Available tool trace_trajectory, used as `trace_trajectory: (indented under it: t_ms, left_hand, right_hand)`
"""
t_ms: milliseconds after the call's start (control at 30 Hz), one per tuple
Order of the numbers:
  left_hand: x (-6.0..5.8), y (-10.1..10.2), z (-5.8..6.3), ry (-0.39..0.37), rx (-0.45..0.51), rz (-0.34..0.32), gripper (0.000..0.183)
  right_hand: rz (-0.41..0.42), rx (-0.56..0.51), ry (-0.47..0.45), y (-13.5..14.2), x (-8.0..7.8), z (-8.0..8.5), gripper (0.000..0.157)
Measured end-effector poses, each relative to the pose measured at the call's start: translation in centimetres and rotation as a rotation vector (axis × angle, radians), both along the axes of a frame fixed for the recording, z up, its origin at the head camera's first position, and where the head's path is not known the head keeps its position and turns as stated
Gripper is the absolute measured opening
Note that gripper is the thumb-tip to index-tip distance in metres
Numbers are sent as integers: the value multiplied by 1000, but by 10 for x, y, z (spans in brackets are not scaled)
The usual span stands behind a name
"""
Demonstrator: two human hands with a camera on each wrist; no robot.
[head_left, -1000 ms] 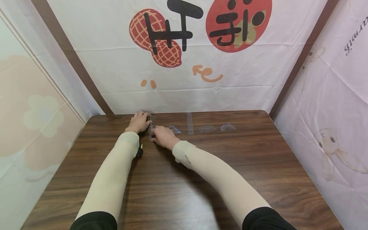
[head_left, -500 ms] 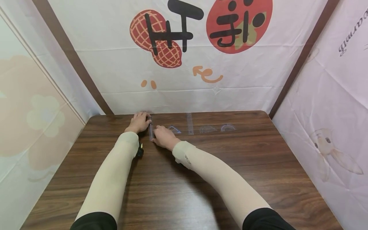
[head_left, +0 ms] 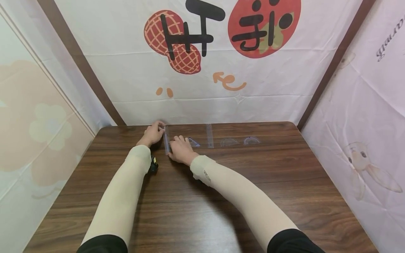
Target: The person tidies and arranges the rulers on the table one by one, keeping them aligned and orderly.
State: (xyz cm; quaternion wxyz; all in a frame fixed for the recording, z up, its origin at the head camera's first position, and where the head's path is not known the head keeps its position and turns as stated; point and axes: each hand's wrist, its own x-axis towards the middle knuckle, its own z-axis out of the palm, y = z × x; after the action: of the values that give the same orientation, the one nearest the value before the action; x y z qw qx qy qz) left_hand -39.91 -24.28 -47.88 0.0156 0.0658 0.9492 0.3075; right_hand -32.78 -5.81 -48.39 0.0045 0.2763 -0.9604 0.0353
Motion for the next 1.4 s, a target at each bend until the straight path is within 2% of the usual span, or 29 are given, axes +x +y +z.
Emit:
trace_trajectory:
  t_ms: [200,333,467,733,1033,1400]
  left_hand:
    - [1,1,2,-34,97,8,39]
    - [2,-1,0,-51,165,21,40]
    - [3,-2,-3,-62,177,29,41]
    - [0,-5,-7,-85,198,38,43]
    - [-1,-4,-8,-66,238,29,42]
    - [3,-3,-10,-88,265,-4,45]
  right_hand:
    - [-11,-35,-17,0,0,0,52]
    - [-15,-69,-25,0,1,-1,48]
    - [-23,-94,-48,2,1,-1,48]
    - [-43,-124,-88,5,0,-1,65]
    - [-52,-216,-104,8,0,-1,61]
    - [-36,-287,-163,17,4,1,64]
